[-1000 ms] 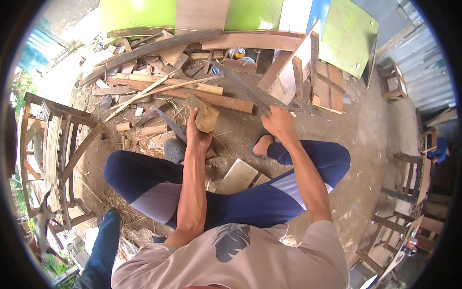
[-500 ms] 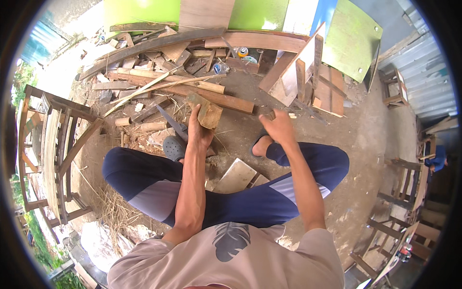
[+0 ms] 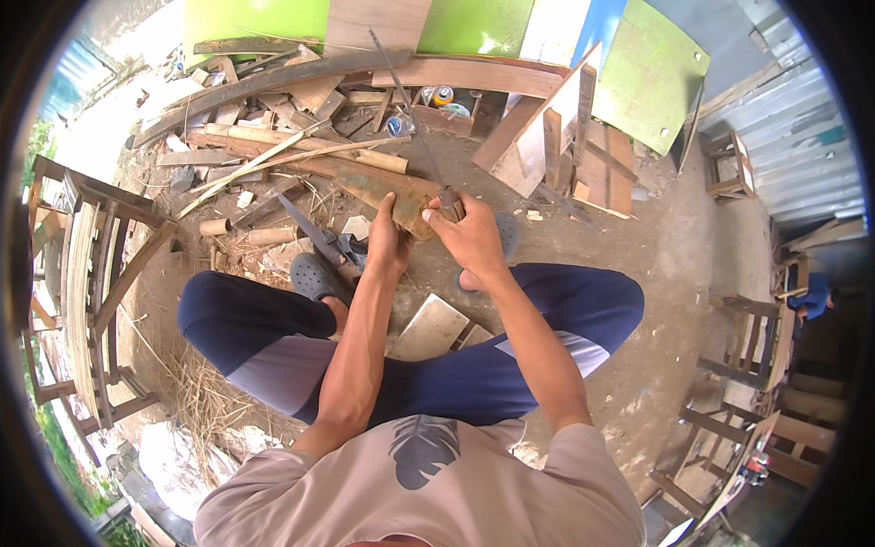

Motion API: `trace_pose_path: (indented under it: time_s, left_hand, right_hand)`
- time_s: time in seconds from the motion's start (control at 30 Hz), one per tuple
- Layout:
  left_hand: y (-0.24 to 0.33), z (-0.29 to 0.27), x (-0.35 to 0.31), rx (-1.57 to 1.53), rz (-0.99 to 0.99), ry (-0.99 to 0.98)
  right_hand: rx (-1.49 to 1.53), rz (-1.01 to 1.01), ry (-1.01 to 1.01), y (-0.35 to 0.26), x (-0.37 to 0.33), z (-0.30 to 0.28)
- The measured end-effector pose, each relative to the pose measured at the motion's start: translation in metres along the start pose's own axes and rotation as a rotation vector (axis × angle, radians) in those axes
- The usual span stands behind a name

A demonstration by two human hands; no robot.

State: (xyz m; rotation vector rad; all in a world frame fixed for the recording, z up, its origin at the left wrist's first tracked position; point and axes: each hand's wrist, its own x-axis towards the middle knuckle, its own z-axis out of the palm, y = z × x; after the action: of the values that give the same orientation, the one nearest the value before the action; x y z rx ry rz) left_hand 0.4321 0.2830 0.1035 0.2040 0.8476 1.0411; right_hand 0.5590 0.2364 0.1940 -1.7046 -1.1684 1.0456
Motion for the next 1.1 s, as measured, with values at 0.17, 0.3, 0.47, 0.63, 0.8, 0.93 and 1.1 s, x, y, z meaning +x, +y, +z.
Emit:
trace_pose_path:
  time_s: [0.17, 0.3, 0.47, 0.63, 0.8, 0.93, 1.1]
  left_hand:
    - [-0.009, 0.001, 0.0, 0.086, 0.004, 0.043]
    - [-0.015, -0.002, 0.003, 0.119, 0.001, 0.117]
    - [0.0, -0.006, -0.005, 0.012, -0.016, 0.06]
    - [0.033, -0.019, -0.006, -0.242, 0.021, -0.016]
    - [0.054, -0.016, -0.018, -0.358, -0.013, 0.006]
    - [0.062, -0.008, -0.031, -0.401, -0.102, -0.036]
    - [0.056, -0.014, -0.031, -0.392, 0.006, 0.028]
  right_hand:
    - [-0.03, -0.036, 0.058, 0.013, 0.0, 0.001]
    - [0.028, 0.021, 0.026, 0.022, 0.001, 0.001]
    - [-0.209, 0.016, 0.204, 0.025, 0.007, -0.016]
    - [-0.303, -0.125, 0.326, 0.004, -0.005, -0.023]
    - [-0.582, -0.227, 0.038, -0.022, -0.027, -0.018]
    - [-0.678, -0.697, -0.093, -0.01, -0.033, -0.005]
    - [-0.739, -0.744, -0.199, -0.004, -0.027, 0.001]
